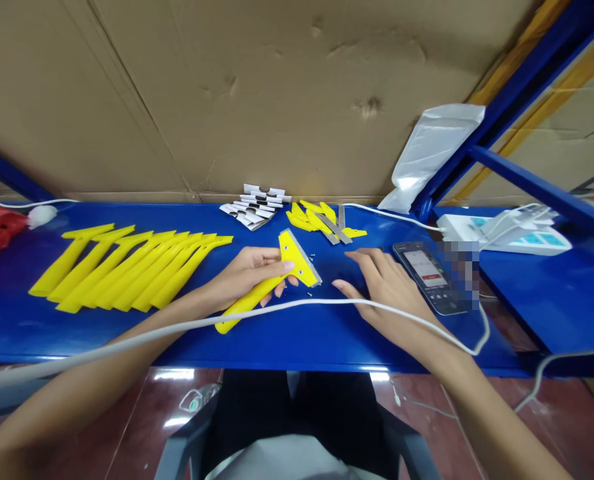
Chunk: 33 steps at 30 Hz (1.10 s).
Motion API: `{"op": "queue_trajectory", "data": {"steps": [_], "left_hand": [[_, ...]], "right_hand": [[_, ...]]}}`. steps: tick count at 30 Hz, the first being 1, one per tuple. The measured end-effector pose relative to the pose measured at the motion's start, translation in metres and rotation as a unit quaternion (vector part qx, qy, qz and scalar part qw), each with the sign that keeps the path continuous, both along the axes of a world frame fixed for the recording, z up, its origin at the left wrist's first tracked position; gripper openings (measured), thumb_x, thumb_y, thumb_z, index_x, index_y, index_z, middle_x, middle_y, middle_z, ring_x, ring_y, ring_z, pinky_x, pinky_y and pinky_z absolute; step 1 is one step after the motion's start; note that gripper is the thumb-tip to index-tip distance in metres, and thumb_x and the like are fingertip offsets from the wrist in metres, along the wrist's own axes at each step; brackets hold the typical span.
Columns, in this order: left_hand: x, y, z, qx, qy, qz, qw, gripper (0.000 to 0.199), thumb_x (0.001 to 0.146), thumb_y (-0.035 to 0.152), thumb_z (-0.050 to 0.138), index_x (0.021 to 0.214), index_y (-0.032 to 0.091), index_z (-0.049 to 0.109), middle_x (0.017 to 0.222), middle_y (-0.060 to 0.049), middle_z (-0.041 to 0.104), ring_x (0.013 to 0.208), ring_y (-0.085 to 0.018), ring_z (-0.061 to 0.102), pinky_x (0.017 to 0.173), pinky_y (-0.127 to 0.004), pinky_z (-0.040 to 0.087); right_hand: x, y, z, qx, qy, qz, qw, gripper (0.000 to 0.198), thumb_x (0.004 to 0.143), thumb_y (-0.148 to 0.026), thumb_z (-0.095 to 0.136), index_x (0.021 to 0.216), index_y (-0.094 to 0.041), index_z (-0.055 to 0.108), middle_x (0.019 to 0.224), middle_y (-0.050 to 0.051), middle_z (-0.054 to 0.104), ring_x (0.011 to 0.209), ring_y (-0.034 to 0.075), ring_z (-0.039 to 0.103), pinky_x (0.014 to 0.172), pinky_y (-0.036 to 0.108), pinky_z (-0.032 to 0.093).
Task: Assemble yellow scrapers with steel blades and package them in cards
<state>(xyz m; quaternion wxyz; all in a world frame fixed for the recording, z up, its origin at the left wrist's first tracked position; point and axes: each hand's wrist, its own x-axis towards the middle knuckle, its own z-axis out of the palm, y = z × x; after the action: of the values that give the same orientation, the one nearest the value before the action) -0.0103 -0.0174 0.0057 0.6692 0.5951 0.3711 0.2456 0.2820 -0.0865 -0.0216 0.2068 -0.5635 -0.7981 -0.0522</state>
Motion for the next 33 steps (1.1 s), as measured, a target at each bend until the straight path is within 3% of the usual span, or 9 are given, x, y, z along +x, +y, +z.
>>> {"op": "queue_trajectory", "data": {"steps": [5, 10, 14, 17, 20, 24, 27, 30, 33], "left_hand": [[0.007, 0.002, 0.005, 0.008, 0.005, -0.03, 1.0, 0.04, 0.099, 0.047, 0.084, 0.112, 0.02, 0.058, 0.086, -0.004, 0.079, 0.054, -0.011, 0.063, 0.045, -0.019, 0.048], [0.013, 0.003, 0.017, -0.001, 0.012, -0.041, 0.999, 0.049, 0.095, 0.048, 0.088, 0.11, 0.023, 0.049, 0.085, -0.005, 0.08, 0.053, -0.011, 0.063, 0.047, -0.018, 0.043], [0.022, 0.002, 0.025, 0.006, 0.027, -0.052, 0.998, 0.054, 0.096, 0.05, 0.086, 0.122, 0.023, 0.048, 0.09, -0.004, 0.078, 0.057, -0.013, 0.067, 0.049, -0.02, 0.045], [0.027, -0.004, 0.027, 0.121, 0.041, 0.007, 0.992, 0.06, 0.094, 0.043, 0.088, 0.134, 0.025, 0.047, 0.12, -0.01, 0.074, 0.077, -0.016, 0.074, 0.055, -0.023, 0.054], [0.025, -0.013, 0.027, 0.331, 0.098, 0.025, 0.938, 0.063, 0.096, 0.039, 0.087, 0.145, 0.027, 0.05, 0.155, -0.016, 0.059, 0.108, -0.021, 0.076, 0.082, -0.032, 0.067], [0.016, -0.024, 0.027, 0.536, 0.17, -0.037, 0.826, 0.049, 0.11, 0.026, 0.068, 0.157, 0.029, 0.054, 0.169, -0.017, 0.049, 0.147, -0.03, 0.063, 0.118, -0.047, 0.059], [0.009, -0.026, 0.025, 0.592, 0.222, -0.085, 0.77, 0.053, 0.114, 0.014, 0.05, 0.165, 0.031, 0.053, 0.175, -0.016, 0.048, 0.157, -0.032, 0.055, 0.123, -0.052, 0.055], [0.005, -0.024, 0.02, 0.643, 0.254, -0.1, 0.716, 0.064, 0.11, 0.006, 0.047, 0.171, 0.029, 0.049, 0.176, -0.018, 0.049, 0.153, -0.035, 0.059, 0.118, -0.055, 0.059], [0.005, -0.023, 0.019, 0.656, 0.306, -0.11, 0.681, 0.063, 0.11, 0.009, 0.049, 0.17, 0.027, 0.05, 0.177, -0.021, 0.046, 0.142, -0.036, 0.066, 0.107, -0.053, 0.065]], "right_hand": [[-0.009, 0.018, 0.004, 0.012, 0.025, 0.144, 0.989, 0.053, 0.113, -0.031, 0.059, 0.163, -0.02, 0.048, 0.14, 0.016, 0.076, 0.123, 0.035, 0.076, 0.102, 0.054, 0.063], [-0.011, 0.037, 0.013, 0.15, 0.019, 0.292, 0.944, 0.045, 0.114, -0.018, 0.049, 0.158, -0.021, 0.058, 0.118, 0.012, 0.081, 0.1, 0.027, 0.079, 0.083, 0.04, 0.061], [-0.005, 0.044, 0.011, 0.205, 0.035, 0.332, 0.92, 0.043, 0.114, -0.013, 0.048, 0.153, -0.017, 0.063, 0.114, 0.015, 0.081, 0.097, 0.026, 0.078, 0.08, 0.038, 0.061], [0.002, 0.043, 0.005, 0.216, 0.068, 0.332, 0.916, 0.04, 0.112, -0.011, 0.053, 0.148, -0.017, 0.068, 0.116, 0.016, 0.081, 0.103, 0.027, 0.078, 0.086, 0.041, 0.064], [0.005, 0.042, 0.002, 0.229, 0.083, 0.313, 0.918, 0.036, 0.109, -0.008, 0.055, 0.14, -0.016, 0.072, 0.112, 0.016, 0.082, 0.098, 0.026, 0.079, 0.083, 0.04, 0.066], [0.004, 0.044, -0.002, 0.243, 0.097, 0.304, 0.916, 0.038, 0.106, -0.003, 0.056, 0.138, -0.014, 0.072, 0.111, 0.016, 0.082, 0.095, 0.026, 0.079, 0.082, 0.041, 0.068], [0.002, 0.046, -0.009, 0.224, 0.13, 0.298, 0.919, 0.044, 0.107, -0.005, 0.054, 0.145, -0.02, 0.07, 0.116, 0.014, 0.082, 0.101, 0.024, 0.08, 0.086, 0.04, 0.07], [-0.004, 0.046, -0.013, 0.173, 0.191, 0.304, 0.917, 0.051, 0.109, -0.006, 0.053, 0.155, -0.024, 0.065, 0.129, 0.014, 0.079, 0.111, 0.022, 0.079, 0.092, 0.039, 0.07], [-0.009, 0.043, -0.007, 0.11, 0.233, 0.314, 0.914, 0.054, 0.111, -0.009, 0.051, 0.161, -0.027, 0.06, 0.14, 0.014, 0.075, 0.119, 0.021, 0.078, 0.099, 0.04, 0.069]]}}
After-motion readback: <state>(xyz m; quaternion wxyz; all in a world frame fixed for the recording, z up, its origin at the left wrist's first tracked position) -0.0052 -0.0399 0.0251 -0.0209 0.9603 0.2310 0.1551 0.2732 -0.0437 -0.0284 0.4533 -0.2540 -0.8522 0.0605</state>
